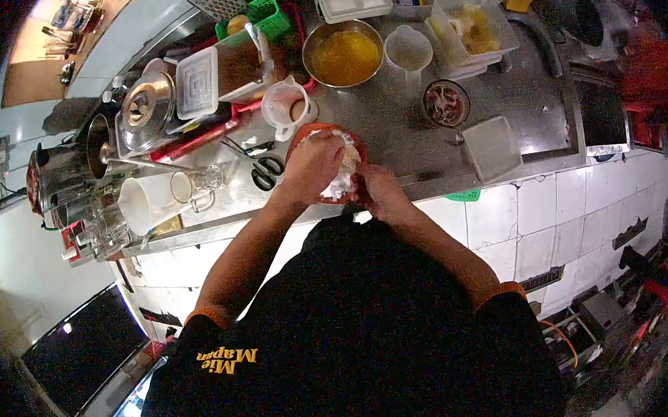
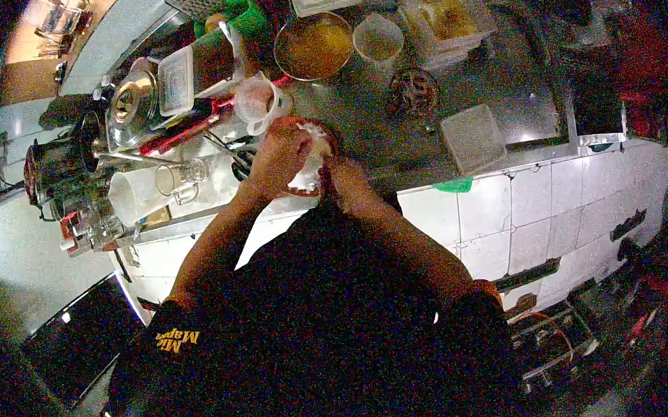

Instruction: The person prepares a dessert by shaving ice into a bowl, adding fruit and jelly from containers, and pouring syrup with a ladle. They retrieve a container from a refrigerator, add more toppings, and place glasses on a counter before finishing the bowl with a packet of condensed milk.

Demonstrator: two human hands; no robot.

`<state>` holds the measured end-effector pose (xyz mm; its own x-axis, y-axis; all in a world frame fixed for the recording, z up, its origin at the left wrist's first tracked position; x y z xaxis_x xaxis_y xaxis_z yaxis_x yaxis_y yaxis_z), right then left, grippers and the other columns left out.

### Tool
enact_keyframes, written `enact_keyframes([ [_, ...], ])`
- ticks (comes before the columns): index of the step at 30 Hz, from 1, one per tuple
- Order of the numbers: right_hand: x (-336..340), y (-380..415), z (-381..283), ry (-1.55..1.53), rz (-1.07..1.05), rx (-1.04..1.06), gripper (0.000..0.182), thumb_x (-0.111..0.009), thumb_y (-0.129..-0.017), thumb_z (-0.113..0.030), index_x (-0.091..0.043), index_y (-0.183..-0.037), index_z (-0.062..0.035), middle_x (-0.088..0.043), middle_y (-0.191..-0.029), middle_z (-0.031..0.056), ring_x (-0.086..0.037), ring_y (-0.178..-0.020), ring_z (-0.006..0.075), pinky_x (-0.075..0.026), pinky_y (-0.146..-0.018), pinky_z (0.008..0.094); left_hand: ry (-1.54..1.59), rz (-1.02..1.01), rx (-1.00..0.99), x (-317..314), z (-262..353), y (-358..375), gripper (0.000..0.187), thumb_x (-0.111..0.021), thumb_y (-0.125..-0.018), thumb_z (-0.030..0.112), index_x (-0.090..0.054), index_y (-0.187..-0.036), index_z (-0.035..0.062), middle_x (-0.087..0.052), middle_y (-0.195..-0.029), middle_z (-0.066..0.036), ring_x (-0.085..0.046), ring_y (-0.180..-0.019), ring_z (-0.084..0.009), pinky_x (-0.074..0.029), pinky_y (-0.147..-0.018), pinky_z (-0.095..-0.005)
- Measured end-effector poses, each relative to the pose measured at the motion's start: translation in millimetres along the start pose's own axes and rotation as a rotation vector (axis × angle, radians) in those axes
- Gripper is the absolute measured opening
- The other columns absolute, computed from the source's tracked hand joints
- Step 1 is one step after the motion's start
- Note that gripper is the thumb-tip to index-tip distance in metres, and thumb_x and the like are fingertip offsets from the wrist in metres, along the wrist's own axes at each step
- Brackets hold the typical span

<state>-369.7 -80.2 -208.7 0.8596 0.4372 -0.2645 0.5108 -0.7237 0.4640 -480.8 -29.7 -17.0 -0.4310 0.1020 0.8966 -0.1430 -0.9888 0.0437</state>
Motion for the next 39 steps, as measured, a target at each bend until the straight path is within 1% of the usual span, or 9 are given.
enact_keyframes([
  [4, 1.9, 6.0, -24.1, 0.115, -0.061, 0.326, 0.02, -0.05, -0.096, -0.025, -0.053, -0.088, -0.0064, -0.052, -0.069, 0.0039, -0.048, -0.057, 0.0142, -0.041, -0.048, 0.0288, 0.203, -0.174, 0.148, -2.5, -0.1, -2.8, 0.015, -0.063, -0.081, 0.016, -0.066, -0.082, 0.0014, -0.063, -0.093, -0.019, -0.059, -0.088, -0.0367, -0.047, -0.081, -0.0447],
  [7, -11.4, 15.0, -40.9, 0.061, -0.149, 0.239, 0.022, -0.048, -0.095, -0.026, -0.054, -0.085, -0.0077, -0.05, -0.066, 0.003, -0.046, -0.053, 0.0137, -0.038, -0.046, 0.0285, 0.16, -0.023, 0.023, 15.3, 10.9, -4.6, 0.014, -0.065, -0.08, 0.015, -0.066, -0.082, 0.0017, -0.064, -0.095, -0.018, -0.061, -0.088, -0.0351, -0.048, -0.079, -0.0428],
  [10, -15.9, 26.9, -53.3, -0.13, -0.114, -0.273, 0.024, -0.048, -0.094, -0.027, -0.054, -0.083, -0.0066, -0.05, -0.062, 0.0024, -0.045, -0.05, 0.0139, -0.036, -0.046, 0.0289, 0.211, -0.016, 0.003, 17.4, 11.0, -9.8, 0.015, -0.066, -0.08, 0.016, -0.067, -0.087, 0.0023, -0.065, -0.099, -0.016, -0.063, -0.085, -0.0324, -0.051, -0.075, -0.0413],
  [12, -10.7, 19.4, -47.2, 0.242, -0.121, -0.309, 0.024, -0.049, -0.092, -0.025, -0.056, -0.082, -0.0044, -0.05, -0.059, 0.003, -0.044, -0.048, 0.0147, -0.037, -0.045, 0.0315, 0.258, -0.032, 0.013, 21.3, 11.5, -12.1, 0.017, -0.066, -0.081, 0.017, -0.067, -0.09, 0.0028, -0.065, -0.1, -0.015, -0.064, -0.083, -0.0316, -0.051, -0.074, -0.0409],
  [15, 0.9, 35.8, -76.3, 0.135, 0.089, -0.21, 0.026, -0.051, -0.09, -0.024, -0.059, -0.081, -0.0009, -0.052, -0.061, 0.0043, -0.048, -0.049, 0.0165, -0.04, -0.048, 0.0336, 0.316, -0.085, 0.238, 19.4, -12.1, -8.1, 0.02, -0.066, -0.082, 0.017, -0.067, -0.098, 0.0054, -0.066, -0.101, -0.014, -0.064, -0.084, -0.0308, -0.052, -0.075, -0.0397],
  [20, 32.5, 45.5, -115.0, 0.607, 0.057, 0.107, 0.037, -0.058, -0.088, -0.035, -0.064, -0.092, 0.0005, -0.066, -0.079, 0.0174, -0.064, -0.068, 0.0263, -0.051, -0.064, 0.041, -0.079, -0.092, -0.368, -1.6, 9.9, -13.5, 0.019, -0.066, -0.073, 0.015, -0.068, -0.091, 0.0079, -0.065, -0.087, -0.013, -0.062, -0.089, -0.03, -0.05, -0.077, -0.0404],
  [30, 5.3, 32.1, -116.8, 0.879, 0.11, 0.38, 0.031, -0.059, -0.084, -0.025, -0.055, -0.108, -0.0048, -0.065, -0.089, 0.021, -0.064, -0.083, 0.0387, -0.051, -0.073, 0.0468, -0.449, -0.37, -0.109, -51.2, -17.2, -35.2, 0.017, -0.06, -0.074, 0.018, -0.068, -0.085, 0.0087, -0.064, -0.085, -0.013, -0.062, -0.09, -0.0324, -0.052, -0.077, -0.0438],
  [33, -5.0, 30.0, -115.4, 1.099, 0.027, 0.134, 0.031, -0.058, -0.085, -0.028, -0.057, -0.108, -0.007, -0.066, -0.092, 0.0208, -0.064, -0.085, 0.0389, -0.051, -0.073, 0.0502, -0.283, -0.267, -0.184, -40.5, -1.9, -34.1, 0.014, -0.06, -0.074, 0.016, -0.069, -0.081, 0.0082, -0.065, -0.087, -0.015, -0.063, -0.09, -0.0322, -0.052, -0.077, -0.0437],
  [39, -3.5, 29.7, -117.8, 1.165, 0.104, 0.17, 0.03, -0.059, -0.086, -0.032, -0.06, -0.107, -0.0112, -0.066, -0.088, 0.0173, -0.065, -0.082, 0.0343, -0.053, -0.068, 0.0474, -0.571, -0.325, -0.166, -57.7, -18.9, -36.4, 0.012, -0.061, -0.073, 0.017, -0.068, -0.077, 0.0077, -0.064, -0.085, -0.014, -0.062, -0.089, -0.0316, -0.051, -0.076, -0.0451],
])
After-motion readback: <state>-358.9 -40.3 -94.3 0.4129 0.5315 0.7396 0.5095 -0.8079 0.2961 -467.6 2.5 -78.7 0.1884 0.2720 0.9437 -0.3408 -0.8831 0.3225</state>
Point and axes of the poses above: each hand's wrist, its own y-axis away from the middle knuckle, its own x-axis out of the back of the hand, z = x × y, the point moved 8 cm from there along -y, towards the middle knuckle
